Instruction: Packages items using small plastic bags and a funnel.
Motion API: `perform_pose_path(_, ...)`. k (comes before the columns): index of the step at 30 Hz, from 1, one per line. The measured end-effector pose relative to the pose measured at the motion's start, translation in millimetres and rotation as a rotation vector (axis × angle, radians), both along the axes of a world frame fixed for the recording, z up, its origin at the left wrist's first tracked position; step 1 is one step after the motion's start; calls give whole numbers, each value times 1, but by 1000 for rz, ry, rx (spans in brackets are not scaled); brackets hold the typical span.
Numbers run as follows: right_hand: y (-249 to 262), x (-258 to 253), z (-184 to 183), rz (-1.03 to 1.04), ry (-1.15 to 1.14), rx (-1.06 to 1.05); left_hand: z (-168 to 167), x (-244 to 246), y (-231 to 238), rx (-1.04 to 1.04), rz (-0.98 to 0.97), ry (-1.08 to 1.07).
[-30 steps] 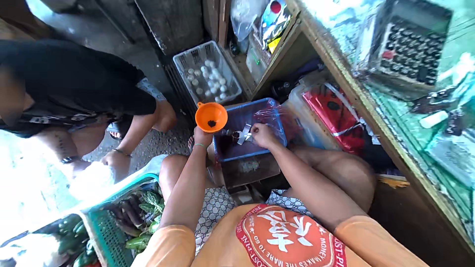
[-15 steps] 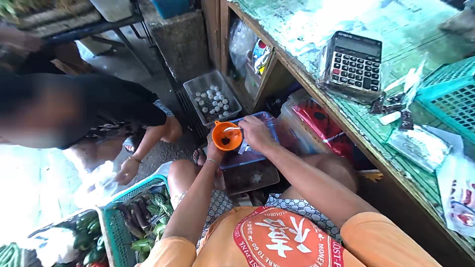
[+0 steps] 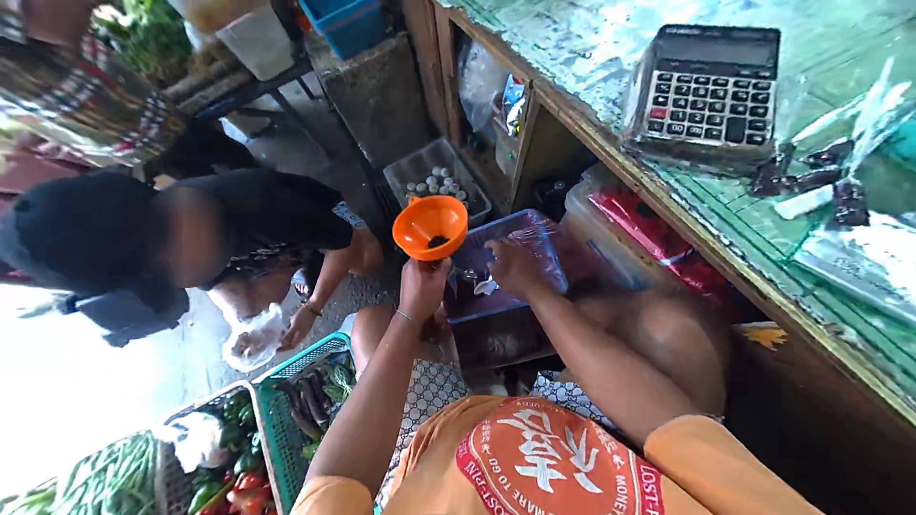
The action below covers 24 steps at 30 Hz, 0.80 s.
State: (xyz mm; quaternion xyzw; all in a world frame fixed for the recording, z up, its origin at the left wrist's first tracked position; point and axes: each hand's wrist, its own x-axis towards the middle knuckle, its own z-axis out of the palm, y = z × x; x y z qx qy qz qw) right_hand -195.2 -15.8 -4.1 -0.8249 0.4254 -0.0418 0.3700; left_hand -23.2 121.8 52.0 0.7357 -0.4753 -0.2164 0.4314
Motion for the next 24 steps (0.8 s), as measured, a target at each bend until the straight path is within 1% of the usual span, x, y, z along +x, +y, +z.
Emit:
perform_pose_path(1,2,3,15,8,-118,89,15,-1,0,-45,-12,1)
perform_pose_path(3,9,4,39,120,-388,387,43,-7,0,-137,-43,2)
perform_pose_path(4,15,3,46,177,-485,518,56,-10,-1,-178,-70,4)
perform_pose_path(5,21,3,51,216,-531,597,68,-14,-2,-216,-97,8)
perform_pose_path(6,25,2,55,233,-538,619,80,-19,-4,-252,-112,13)
perform_pose_path(8,32,-1,65,191,-529,566,99,-23,-8,-314,-114,29)
perform_pose_path(10,39,-6,88,92,-619,495,116,-20,-11,-397,-102,35)
perform_pose_path(12,44,-11,106,48,-704,386,135,-16,-12,-439,-102,56)
perform_pose_path(14,42,-10,107,65,-634,255,150,-16,-13,-433,-112,79)
perform_pose_path(16,48,-12,105,51,-598,178,154,-20,-12,-399,-118,92)
perform_pose_path(18,46,-14,113,63,-626,83,159,-21,-16,-415,-116,79)
perform_pose_path(21,40,-13,97,76,-548,83,158,-27,-15,-396,-134,62)
perform_pose_path(24,37,-18,108,76,-593,0,159,-29,-22,-419,-175,37)
